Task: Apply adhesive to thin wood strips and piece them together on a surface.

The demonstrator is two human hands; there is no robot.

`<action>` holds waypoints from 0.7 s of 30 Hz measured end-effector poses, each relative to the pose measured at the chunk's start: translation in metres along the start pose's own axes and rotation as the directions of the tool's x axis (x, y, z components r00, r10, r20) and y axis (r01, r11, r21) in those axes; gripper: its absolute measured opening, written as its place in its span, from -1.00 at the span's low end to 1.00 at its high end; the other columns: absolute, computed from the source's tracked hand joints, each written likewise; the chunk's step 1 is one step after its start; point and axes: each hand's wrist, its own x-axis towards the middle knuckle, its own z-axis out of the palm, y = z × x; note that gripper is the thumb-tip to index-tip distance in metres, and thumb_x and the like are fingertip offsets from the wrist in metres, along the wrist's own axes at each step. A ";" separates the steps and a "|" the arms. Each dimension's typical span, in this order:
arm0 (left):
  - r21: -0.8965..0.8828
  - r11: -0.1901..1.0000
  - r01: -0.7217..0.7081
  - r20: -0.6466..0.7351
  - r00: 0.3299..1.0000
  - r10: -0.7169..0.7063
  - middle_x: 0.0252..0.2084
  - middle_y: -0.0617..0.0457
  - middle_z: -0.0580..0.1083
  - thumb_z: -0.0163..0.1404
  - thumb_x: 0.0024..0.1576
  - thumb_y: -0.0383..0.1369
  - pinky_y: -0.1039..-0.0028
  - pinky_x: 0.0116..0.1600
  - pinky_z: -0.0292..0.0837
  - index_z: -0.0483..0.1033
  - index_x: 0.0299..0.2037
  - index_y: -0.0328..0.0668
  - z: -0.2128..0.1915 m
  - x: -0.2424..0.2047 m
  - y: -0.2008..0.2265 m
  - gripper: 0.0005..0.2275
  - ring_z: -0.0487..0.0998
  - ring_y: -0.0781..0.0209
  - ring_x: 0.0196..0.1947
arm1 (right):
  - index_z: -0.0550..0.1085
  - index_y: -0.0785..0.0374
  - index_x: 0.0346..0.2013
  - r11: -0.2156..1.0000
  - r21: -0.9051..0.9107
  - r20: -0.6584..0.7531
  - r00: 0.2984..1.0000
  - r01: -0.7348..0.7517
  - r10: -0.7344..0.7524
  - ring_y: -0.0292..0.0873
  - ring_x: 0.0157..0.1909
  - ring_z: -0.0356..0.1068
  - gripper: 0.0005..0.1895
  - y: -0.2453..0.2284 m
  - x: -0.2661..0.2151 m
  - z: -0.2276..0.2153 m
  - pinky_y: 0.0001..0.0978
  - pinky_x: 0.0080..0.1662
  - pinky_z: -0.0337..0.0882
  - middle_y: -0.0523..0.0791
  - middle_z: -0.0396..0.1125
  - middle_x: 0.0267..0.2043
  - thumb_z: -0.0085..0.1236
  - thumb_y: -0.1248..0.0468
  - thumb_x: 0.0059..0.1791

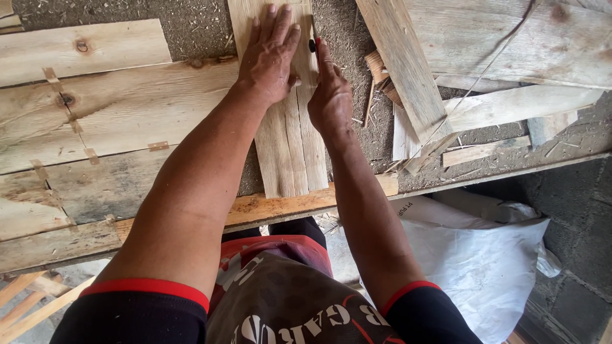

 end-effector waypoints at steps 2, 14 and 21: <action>-0.004 1.000 -0.007 -0.020 1.000 0.007 0.60 -0.16 -0.45 0.27 0.04 -0.02 0.09 0.56 -0.59 -0.22 0.60 -0.03 0.004 0.001 -0.002 0.02 -0.48 -0.16 0.59 | -0.01 -0.09 0.54 0.999 -0.035 0.025 0.999 -0.038 0.039 -0.39 -0.52 0.43 -0.14 -0.016 0.000 -0.012 -0.60 -0.67 0.32 0.06 0.41 0.25 -0.23 0.63 0.02; -0.044 0.999 -0.006 -0.047 0.999 0.004 0.61 -0.16 -0.40 0.25 0.06 -0.03 0.10 0.57 -0.54 -0.19 0.59 -0.09 0.004 0.000 -0.001 0.00 -0.44 -0.13 0.59 | -0.03 -0.09 0.55 0.998 -0.034 0.047 0.998 -0.047 0.048 -0.37 -0.46 0.49 -0.10 -0.001 -0.016 -0.008 -0.61 -0.69 0.34 0.10 0.40 0.26 -0.26 0.63 -0.02; -0.005 0.999 -0.054 -0.154 0.987 0.053 0.63 -0.17 -0.37 0.28 0.06 -0.15 0.13 0.58 -0.51 -0.11 0.63 -0.08 0.024 0.007 -0.011 -0.03 -0.43 -0.11 0.59 | 0.03 -0.17 0.53 0.992 -0.051 0.073 0.990 -0.119 0.123 -0.44 -0.62 0.33 -0.17 -0.015 -0.031 -0.017 -0.67 -0.75 0.29 0.20 0.34 0.26 -0.29 0.62 0.06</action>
